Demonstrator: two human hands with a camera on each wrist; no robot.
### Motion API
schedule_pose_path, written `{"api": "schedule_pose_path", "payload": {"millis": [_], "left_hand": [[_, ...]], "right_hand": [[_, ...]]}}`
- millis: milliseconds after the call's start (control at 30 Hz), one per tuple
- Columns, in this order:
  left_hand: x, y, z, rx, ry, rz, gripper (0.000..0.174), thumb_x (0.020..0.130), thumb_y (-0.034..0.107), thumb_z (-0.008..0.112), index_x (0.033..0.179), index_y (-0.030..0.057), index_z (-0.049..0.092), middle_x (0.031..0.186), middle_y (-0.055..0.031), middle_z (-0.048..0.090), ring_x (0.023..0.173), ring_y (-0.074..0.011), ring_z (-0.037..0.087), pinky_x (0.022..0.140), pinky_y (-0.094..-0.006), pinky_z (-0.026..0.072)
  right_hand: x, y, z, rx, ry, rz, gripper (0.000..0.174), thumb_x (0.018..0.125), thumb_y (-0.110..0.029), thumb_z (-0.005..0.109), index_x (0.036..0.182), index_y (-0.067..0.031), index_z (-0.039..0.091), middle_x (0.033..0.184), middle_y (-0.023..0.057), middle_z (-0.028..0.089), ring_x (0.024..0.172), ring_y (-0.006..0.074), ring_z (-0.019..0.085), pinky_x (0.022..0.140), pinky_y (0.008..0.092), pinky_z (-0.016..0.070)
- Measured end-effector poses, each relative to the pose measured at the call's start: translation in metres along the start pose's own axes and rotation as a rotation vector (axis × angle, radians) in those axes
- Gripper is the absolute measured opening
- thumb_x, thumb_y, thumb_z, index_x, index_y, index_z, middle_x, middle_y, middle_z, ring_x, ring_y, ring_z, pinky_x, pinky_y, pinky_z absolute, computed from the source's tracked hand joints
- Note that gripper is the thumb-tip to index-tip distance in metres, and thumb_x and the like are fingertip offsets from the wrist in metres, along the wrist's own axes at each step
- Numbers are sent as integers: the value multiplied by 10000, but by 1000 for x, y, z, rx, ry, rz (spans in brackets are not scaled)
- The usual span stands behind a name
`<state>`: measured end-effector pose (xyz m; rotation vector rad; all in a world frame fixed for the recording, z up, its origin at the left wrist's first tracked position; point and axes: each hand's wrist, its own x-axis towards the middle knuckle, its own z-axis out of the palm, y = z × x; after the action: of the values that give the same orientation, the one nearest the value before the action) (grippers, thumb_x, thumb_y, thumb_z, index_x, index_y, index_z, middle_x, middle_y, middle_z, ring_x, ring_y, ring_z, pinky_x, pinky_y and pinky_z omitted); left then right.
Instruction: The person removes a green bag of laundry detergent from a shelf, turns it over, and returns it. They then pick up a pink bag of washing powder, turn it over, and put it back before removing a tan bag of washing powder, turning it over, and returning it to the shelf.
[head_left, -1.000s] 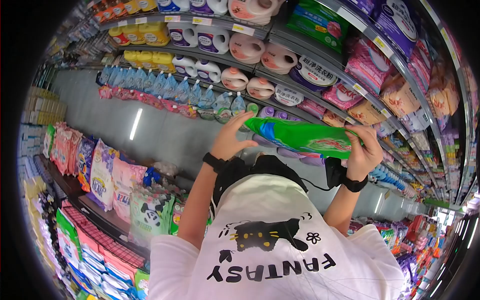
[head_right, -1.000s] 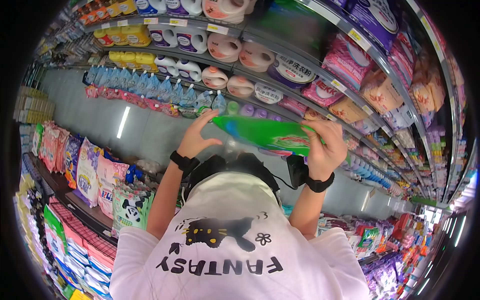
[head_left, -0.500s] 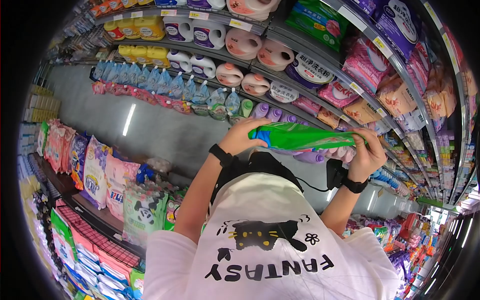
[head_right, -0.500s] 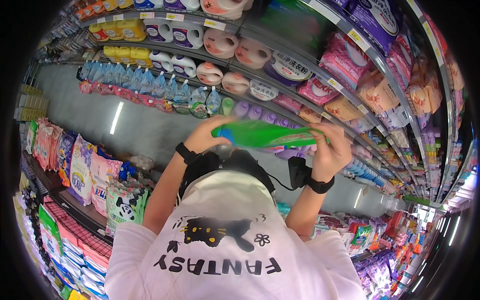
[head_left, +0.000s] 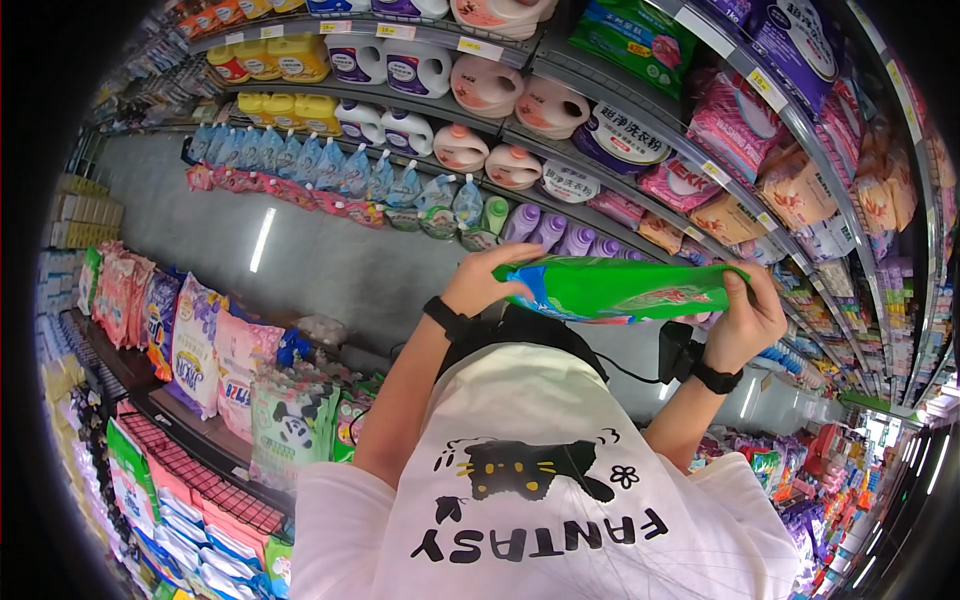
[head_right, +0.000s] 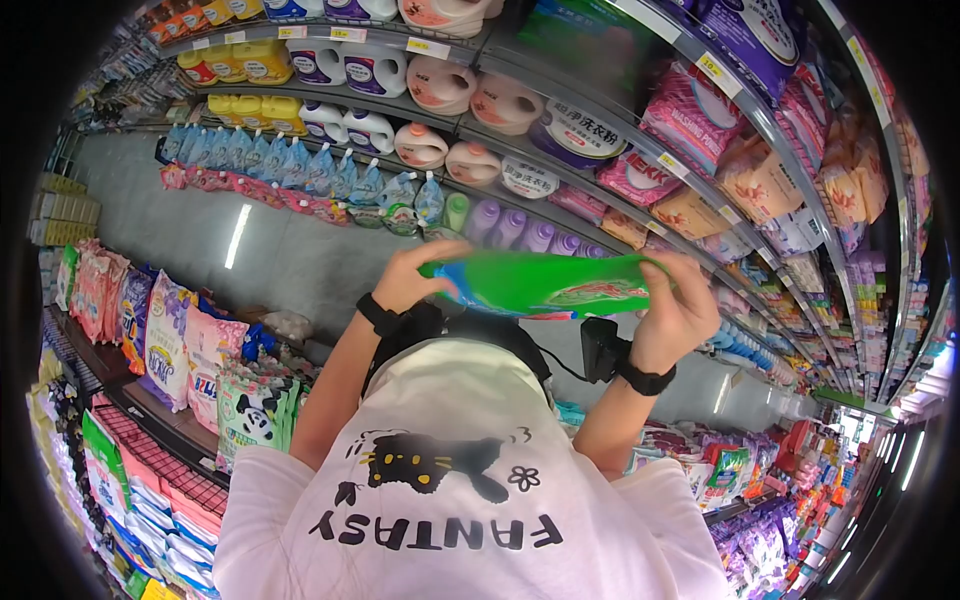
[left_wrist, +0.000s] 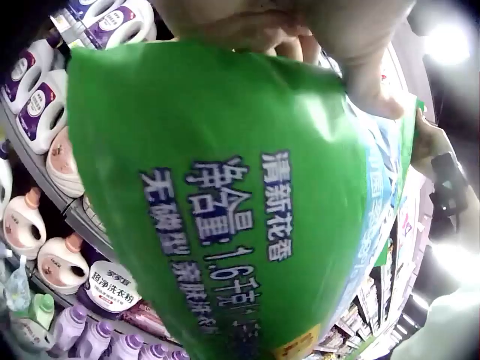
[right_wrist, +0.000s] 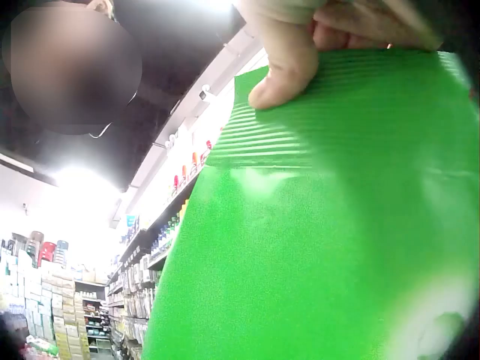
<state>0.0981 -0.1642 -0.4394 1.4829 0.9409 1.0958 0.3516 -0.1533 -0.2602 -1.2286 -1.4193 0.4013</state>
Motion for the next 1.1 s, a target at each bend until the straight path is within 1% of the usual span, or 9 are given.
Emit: {"api": "schedule_pose_path", "payload": {"millis": [100, 200, 367, 500, 700, 800, 900, 1000, 1100], "left_hand": [[-6, 4, -7, 93, 3, -10, 653, 600, 54, 745, 1205, 34, 501, 1200, -100, 552, 1116, -202, 514, 923, -307, 400], [-9, -2, -7, 160, -16, -17, 779, 575, 179, 788, 1268, 84, 443, 1284, -77, 484, 1146, -237, 481, 947, -325, 379], [3, -2, 1, 236, 49, 18, 654, 596, 173, 766, 1196, 93, 518, 1194, -97, 546, 1064, -264, 521, 886, -334, 414], [5, -9, 12, 146, 176, -36, 551, 603, 181, 759, 1119, 99, 584, 1074, -96, 609, 937, -257, 578, 800, -326, 450], [3, -11, 18, 194, 93, -282, 565, 592, 184, 769, 1119, 97, 583, 1045, -89, 622, 867, -247, 601, 771, -300, 460], [2, -15, 10, -45, 49, -104, 543, 644, 49, 713, 1163, 54, 551, 1150, -101, 584, 1000, -193, 572, 831, -278, 447], [-4, -7, -4, 241, 32, -15, 544, 668, 7, 677, 1190, 42, 528, 1183, -96, 564, 1038, -172, 549, 858, -284, 443], [-2, -9, -9, 84, -68, -75, 540, 693, -33, 635, 1213, 34, 505, 1208, -92, 548, 1059, -155, 529, 871, -289, 440], [-1, -8, -11, -26, -81, -90, 506, 702, 28, 668, 1187, 39, 523, 1087, -114, 606, 968, -199, 583, 837, -291, 441]], "right_hand": [[0, -13, -2, -39, -84, -130, 106, 686, 55, 653, 791, 58, 640, 743, 104, 628, 684, 152, 533, 621, 230, 406], [1, -26, -2, -75, -117, -260, 106, 677, 53, 647, 783, 61, 639, 733, 103, 634, 683, 161, 533, 621, 234, 402], [4, -27, -7, 13, -42, -212, 73, 715, 53, 628, 785, 71, 633, 736, 155, 621, 659, 180, 552, 481, 196, 392], [8, -23, -12, 17, 37, -160, 86, 704, 70, 624, 789, 80, 629, 750, 155, 619, 673, 185, 562, 558, 224, 423], [13, -14, -10, -51, 144, -150, 103, 691, 79, 623, 794, 84, 628, 737, 130, 612, 691, 177, 549, 666, 251, 427], [14, -13, -17, -30, 151, -137, 99, 698, 63, 626, 794, 83, 629, 727, 124, 611, 695, 179, 545, 683, 253, 425], [16, -12, -27, -6, 147, -175, 89, 711, 40, 624, 793, 73, 627, 735, 143, 622, 700, 195, 558, 698, 275, 430], [14, -17, -27, 20, 144, -197, 88, 712, 39, 619, 796, 66, 624, 735, 157, 626, 699, 206, 569, 723, 297, 431], [17, -17, -32, -25, 171, -195, 92, 712, 36, 618, 800, 64, 623, 734, 164, 626, 696, 215, 575, 746, 311, 428]]}}
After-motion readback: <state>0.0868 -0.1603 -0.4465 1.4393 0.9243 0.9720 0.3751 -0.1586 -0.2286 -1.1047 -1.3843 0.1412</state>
